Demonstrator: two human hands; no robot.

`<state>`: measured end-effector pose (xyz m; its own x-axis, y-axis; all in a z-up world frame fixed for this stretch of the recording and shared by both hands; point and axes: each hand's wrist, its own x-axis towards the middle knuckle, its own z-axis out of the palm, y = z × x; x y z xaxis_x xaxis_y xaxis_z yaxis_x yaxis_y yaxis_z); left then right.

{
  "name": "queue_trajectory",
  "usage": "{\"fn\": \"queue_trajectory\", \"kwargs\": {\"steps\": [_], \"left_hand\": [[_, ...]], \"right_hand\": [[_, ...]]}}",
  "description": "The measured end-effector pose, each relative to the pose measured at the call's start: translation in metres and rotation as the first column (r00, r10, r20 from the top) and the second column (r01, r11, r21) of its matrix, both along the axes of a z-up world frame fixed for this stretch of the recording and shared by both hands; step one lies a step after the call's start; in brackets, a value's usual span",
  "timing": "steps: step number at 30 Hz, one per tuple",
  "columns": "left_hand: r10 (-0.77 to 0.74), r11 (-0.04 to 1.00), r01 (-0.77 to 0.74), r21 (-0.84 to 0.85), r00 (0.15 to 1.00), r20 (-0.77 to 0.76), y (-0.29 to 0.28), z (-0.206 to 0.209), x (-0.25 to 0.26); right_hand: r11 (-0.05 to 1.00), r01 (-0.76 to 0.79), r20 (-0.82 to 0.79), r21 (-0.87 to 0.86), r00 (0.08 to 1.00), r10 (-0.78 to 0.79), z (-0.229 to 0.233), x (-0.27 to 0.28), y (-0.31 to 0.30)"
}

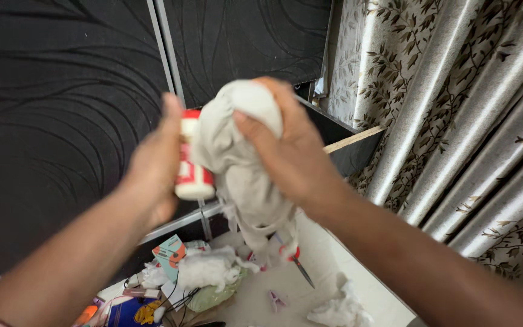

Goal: The person wipes the inside of an open drawer with a white cloth, then places a white power adapter, a light blue cylindrical container, and a red-capped jar into the drawer. The person also handles a small light green drawstring pouch.

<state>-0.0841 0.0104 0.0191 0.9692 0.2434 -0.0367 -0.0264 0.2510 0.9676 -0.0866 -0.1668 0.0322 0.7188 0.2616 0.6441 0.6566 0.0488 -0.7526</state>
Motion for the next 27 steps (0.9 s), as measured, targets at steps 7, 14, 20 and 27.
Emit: {"fn": "queue_trajectory", "kwargs": {"steps": [7, 14, 20, 27], "left_hand": [[0.062, 0.995, -0.063, 0.077, 0.998, 0.018, 0.015, -0.005, 0.007], [0.168, 0.981, -0.162, -0.104, 0.984, 0.055, 0.035, 0.013, 0.009], [0.006, 0.992, 0.007, 0.128, 0.995, -0.098, 0.019, 0.010, 0.001], [-0.216, 0.932, 0.249, 0.264, 0.965, -0.147, 0.000, 0.009, -0.007]], "right_hand": [[0.890, 0.095, 0.058, -0.446, 0.995, -0.077, -0.046, -0.024, 0.014], [0.599, -0.256, -0.024, -0.759, 0.930, 0.367, -0.059, -0.046, 0.007], [0.764, -0.144, 0.074, -0.629, 0.967, 0.242, -0.043, -0.025, -0.021], [0.992, 0.057, -0.256, -0.112, 0.963, -0.085, 0.005, -0.004, -0.036]]}}
